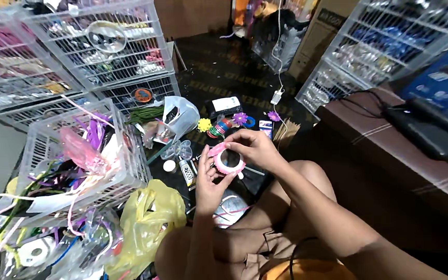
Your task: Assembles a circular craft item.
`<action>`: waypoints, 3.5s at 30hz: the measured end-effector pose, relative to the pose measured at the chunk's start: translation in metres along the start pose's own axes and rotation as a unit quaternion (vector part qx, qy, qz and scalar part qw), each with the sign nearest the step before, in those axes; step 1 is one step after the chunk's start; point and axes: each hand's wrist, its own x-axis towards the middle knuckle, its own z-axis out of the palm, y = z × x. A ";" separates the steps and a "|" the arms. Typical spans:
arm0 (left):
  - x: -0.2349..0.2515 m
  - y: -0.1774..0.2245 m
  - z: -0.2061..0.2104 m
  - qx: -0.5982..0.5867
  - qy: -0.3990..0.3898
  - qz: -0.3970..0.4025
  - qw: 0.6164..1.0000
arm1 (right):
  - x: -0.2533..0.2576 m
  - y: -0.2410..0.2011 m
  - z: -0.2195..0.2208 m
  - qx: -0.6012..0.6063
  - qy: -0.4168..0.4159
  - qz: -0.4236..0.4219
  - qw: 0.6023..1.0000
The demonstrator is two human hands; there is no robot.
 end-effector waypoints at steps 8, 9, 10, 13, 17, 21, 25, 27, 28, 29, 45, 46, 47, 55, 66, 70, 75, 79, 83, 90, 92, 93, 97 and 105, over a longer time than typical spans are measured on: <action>-0.006 -0.009 0.008 0.172 0.046 0.171 0.969 | -0.004 -0.001 0.001 0.009 0.041 -0.079 0.996; -0.006 -0.010 0.010 0.177 0.060 0.183 0.965 | -0.005 0.000 0.002 0.023 0.046 -0.078 0.996; -0.007 -0.011 0.013 0.178 0.071 0.191 0.963 | -0.006 0.000 0.002 0.037 0.050 -0.077 0.995; -0.008 -0.010 0.017 0.156 0.086 0.201 0.963 | -0.007 -0.001 0.004 0.065 0.054 -0.064 0.994; -0.008 -0.003 0.015 0.023 0.058 0.125 0.990 | -0.008 0.000 0.002 0.073 0.054 -0.045 0.995; -0.005 0.005 0.013 -0.080 0.052 0.049 0.994 | -0.011 0.007 0.003 0.069 0.044 -0.038 0.996; -0.005 -0.001 0.014 -0.027 0.067 0.071 0.995 | -0.014 0.014 0.007 0.068 0.048 -0.033 0.996; -0.005 -0.004 0.014 -0.009 0.070 0.092 0.993 | -0.015 0.015 0.010 0.064 0.057 -0.041 0.995; -0.005 -0.006 0.013 0.005 0.074 0.107 0.992 | -0.015 0.015 0.011 0.055 0.062 -0.049 0.995; -0.005 -0.007 0.013 0.023 0.085 0.122 0.989 | -0.015 0.015 0.012 0.040 0.065 -0.060 0.995; -0.008 -0.008 0.034 0.033 0.284 0.136 0.949 | -0.032 0.017 0.042 -0.013 0.141 -0.085 0.986; -0.008 -0.009 0.034 0.029 0.286 0.136 0.948 | -0.032 0.017 0.044 -0.012 0.143 -0.082 0.986; -0.008 -0.010 0.034 0.025 0.287 0.135 0.948 | -0.032 0.017 0.044 -0.013 0.144 -0.077 0.986; -0.009 -0.009 0.036 -0.022 0.261 0.108 0.959 | -0.031 0.020 0.043 -0.011 0.150 -0.068 0.986; -0.005 0.036 -0.012 -0.069 0.093 -0.153 0.981 | -0.020 0.018 0.019 -0.009 0.043 -0.161 0.986; -0.002 0.037 -0.023 -0.069 0.084 -0.207 0.972 | -0.020 0.019 0.016 -0.024 -0.021 -0.198 0.980; -0.004 0.039 -0.032 -0.006 0.020 -0.185 0.982 | -0.021 0.018 0.012 -0.020 -0.075 -0.193 0.978; -0.004 0.033 -0.025 0.034 0.046 -0.146 0.988 | -0.026 0.019 0.015 -0.032 -0.044 -0.156 0.986; -0.006 0.031 -0.018 0.071 0.056 -0.125 0.988 | -0.029 0.023 0.017 -0.032 -0.027 -0.135 0.990; -0.008 0.028 -0.013 0.110 0.060 -0.092 0.988 | -0.031 0.025 0.021 -0.015 -0.013 -0.134 0.991; -0.008 0.026 -0.014 0.115 0.065 -0.077 0.988 | -0.031 0.024 0.026 0.007 -0.011 -0.113 0.994; -0.008 0.026 -0.016 0.114 0.070 -0.075 0.988 | -0.031 0.023 0.028 0.023 -0.012 -0.095 0.995; -0.005 0.023 -0.029 0.106 0.114 -0.077 0.985 | -0.033 0.023 0.024 0.122 -0.038 0.016 0.992; -0.002 0.024 -0.042 0.084 0.141 -0.070 0.984 | -0.059 0.032 0.021 0.132 -0.160 -0.032 0.978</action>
